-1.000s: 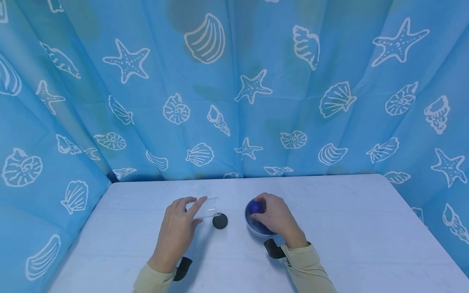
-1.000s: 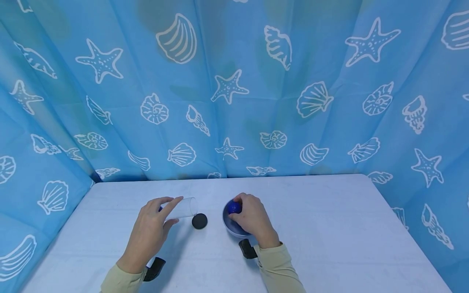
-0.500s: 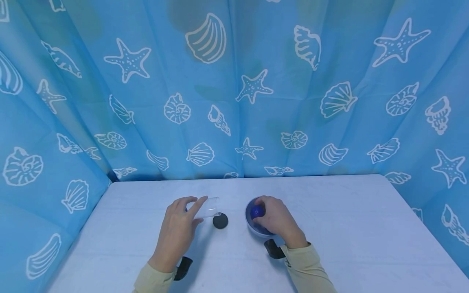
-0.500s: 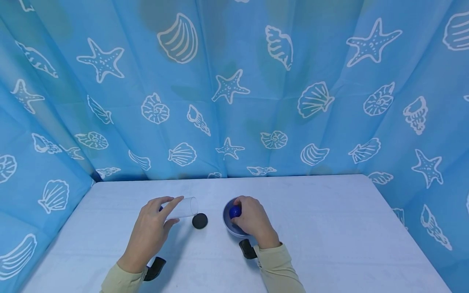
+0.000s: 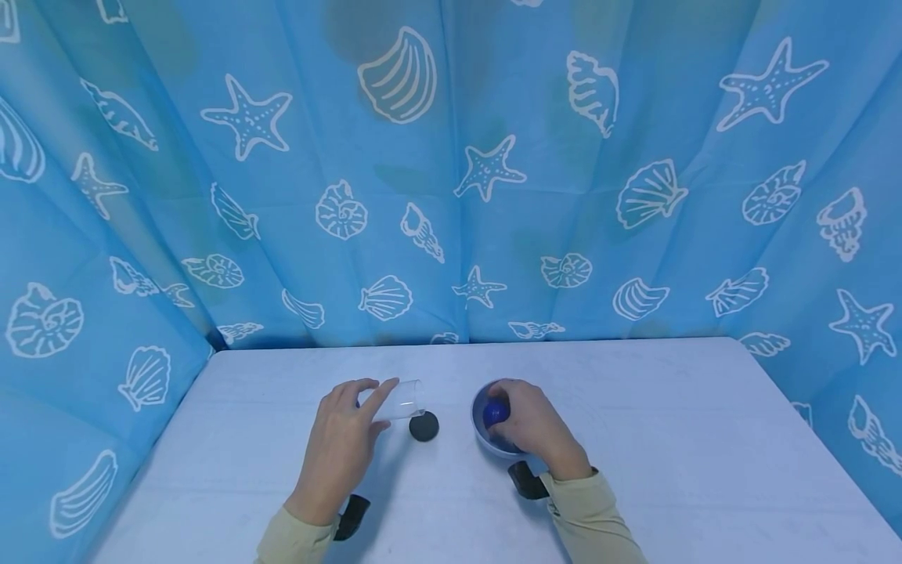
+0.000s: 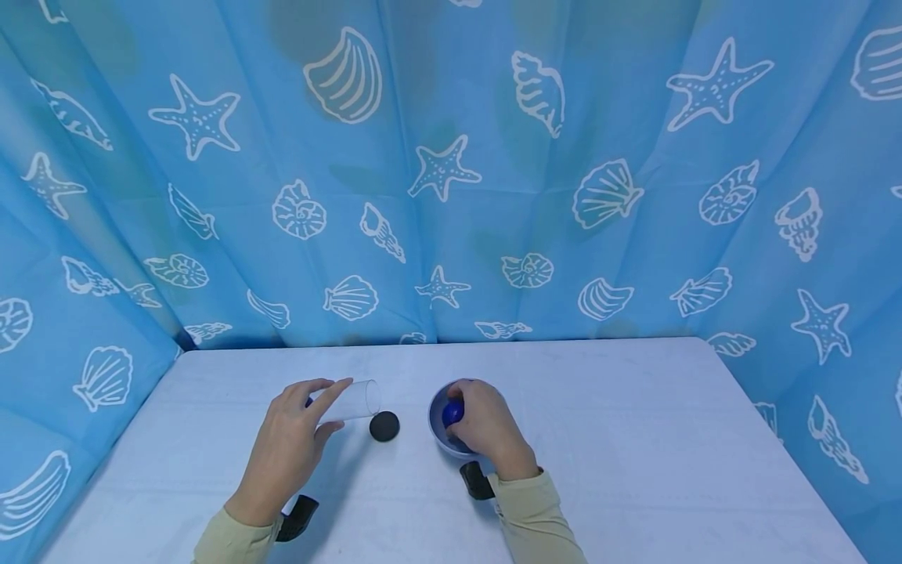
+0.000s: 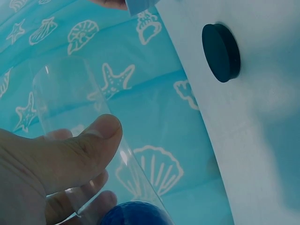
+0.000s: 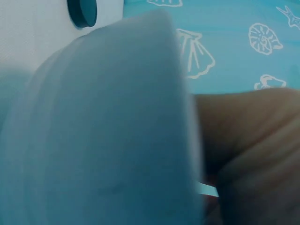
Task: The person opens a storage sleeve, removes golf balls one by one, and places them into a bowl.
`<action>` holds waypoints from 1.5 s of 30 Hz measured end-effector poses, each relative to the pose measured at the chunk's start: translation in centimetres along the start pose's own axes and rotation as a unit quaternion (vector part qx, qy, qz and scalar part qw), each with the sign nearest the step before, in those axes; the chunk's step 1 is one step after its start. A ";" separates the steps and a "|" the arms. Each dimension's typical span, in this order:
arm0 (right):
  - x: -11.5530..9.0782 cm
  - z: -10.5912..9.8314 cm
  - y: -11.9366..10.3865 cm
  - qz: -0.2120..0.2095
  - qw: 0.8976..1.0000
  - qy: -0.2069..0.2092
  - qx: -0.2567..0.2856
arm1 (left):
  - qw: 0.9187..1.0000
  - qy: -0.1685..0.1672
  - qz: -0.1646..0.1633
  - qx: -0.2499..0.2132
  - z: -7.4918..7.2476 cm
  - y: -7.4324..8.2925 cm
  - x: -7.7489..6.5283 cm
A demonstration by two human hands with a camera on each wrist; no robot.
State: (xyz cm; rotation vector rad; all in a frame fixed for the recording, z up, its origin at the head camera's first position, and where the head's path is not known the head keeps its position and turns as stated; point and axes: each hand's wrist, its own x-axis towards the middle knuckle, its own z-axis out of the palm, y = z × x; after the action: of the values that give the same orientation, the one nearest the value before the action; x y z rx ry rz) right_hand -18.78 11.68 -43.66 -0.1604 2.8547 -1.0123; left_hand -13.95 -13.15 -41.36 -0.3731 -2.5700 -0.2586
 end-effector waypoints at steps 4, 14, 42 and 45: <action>-0.1 -0.4 -0.2 -0.003 1.000 0.007 0.003 | 1.000 0.003 0.002 -0.002 0.0 0.0 0.0; -0.4 -1.0 -0.8 -0.029 0.998 0.063 0.013 | 1.000 0.010 0.009 0.000 0.0 -0.2 0.0; -1.5 0.0 -3.8 -0.058 0.982 0.095 0.150 | 1.000 0.008 0.010 -0.003 0.0 -0.3 0.0; -1.6 0.3 -4.1 -0.065 0.981 0.088 0.162 | 1.000 0.006 0.008 -0.002 0.1 -0.2 0.0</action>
State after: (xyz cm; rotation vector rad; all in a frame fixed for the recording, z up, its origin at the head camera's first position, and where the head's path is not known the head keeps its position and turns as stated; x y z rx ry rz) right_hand -16.92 8.57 -41.24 -0.2417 2.8071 -1.5721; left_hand -14.05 -13.32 -41.46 -0.3919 -2.5536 -0.2592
